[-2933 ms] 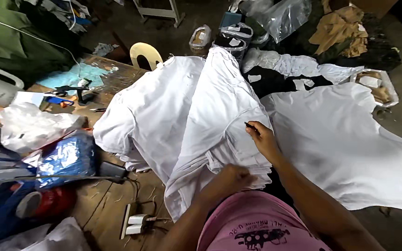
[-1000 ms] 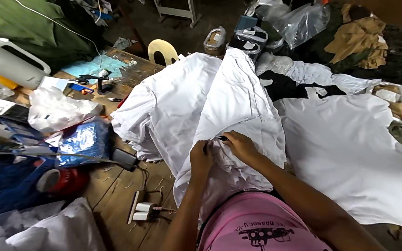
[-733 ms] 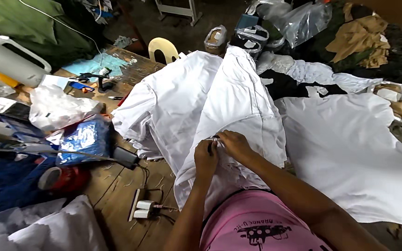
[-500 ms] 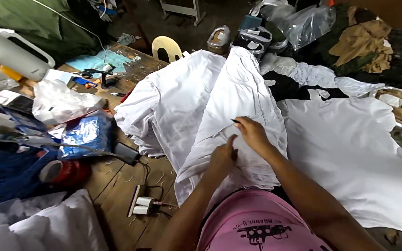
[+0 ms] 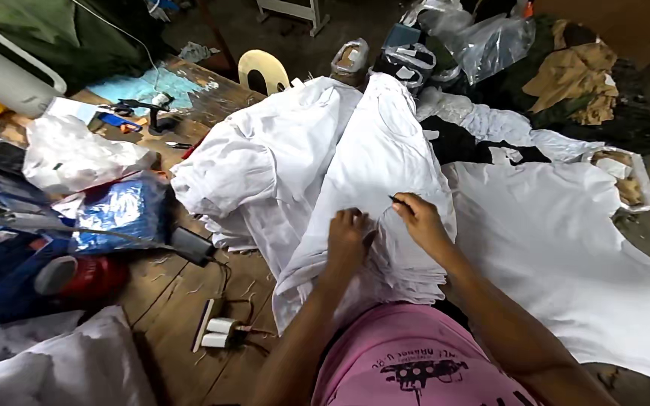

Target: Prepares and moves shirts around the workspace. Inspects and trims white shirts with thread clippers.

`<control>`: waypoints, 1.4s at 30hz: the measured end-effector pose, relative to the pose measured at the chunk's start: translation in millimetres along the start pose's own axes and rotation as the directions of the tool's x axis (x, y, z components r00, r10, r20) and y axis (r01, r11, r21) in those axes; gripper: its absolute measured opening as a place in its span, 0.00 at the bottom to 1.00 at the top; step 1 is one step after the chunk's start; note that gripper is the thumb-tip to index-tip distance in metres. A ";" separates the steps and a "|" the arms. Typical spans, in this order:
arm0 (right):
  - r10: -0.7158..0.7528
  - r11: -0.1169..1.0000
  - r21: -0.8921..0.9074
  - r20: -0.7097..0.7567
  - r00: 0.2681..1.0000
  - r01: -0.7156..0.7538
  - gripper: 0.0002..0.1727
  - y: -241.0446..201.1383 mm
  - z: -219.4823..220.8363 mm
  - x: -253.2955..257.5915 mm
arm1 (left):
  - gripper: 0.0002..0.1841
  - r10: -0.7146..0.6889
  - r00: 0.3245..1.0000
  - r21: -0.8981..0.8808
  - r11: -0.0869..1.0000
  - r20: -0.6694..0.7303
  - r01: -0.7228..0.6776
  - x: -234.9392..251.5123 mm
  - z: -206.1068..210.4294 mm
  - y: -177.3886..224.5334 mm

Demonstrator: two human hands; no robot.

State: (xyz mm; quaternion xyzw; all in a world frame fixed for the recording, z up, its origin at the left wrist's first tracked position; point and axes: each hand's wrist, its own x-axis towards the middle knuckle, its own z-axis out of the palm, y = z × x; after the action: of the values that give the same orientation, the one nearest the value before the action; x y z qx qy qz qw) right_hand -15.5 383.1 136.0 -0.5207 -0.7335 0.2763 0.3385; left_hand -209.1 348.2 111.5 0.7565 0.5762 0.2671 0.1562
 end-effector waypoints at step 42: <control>0.338 0.938 -0.158 0.237 0.911 -0.307 0.32 46.0 2.2 -36.4 | 0.16 -0.271 0.955 -0.795 0.602 -0.122 0.070 13.5 -51.3 -19.7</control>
State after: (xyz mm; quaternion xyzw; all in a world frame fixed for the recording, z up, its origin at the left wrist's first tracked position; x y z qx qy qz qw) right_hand 17.6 362.4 92.2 -0.6130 -0.6902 0.3510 0.1573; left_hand -252.0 363.1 145.2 0.5172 0.4858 0.5605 0.4271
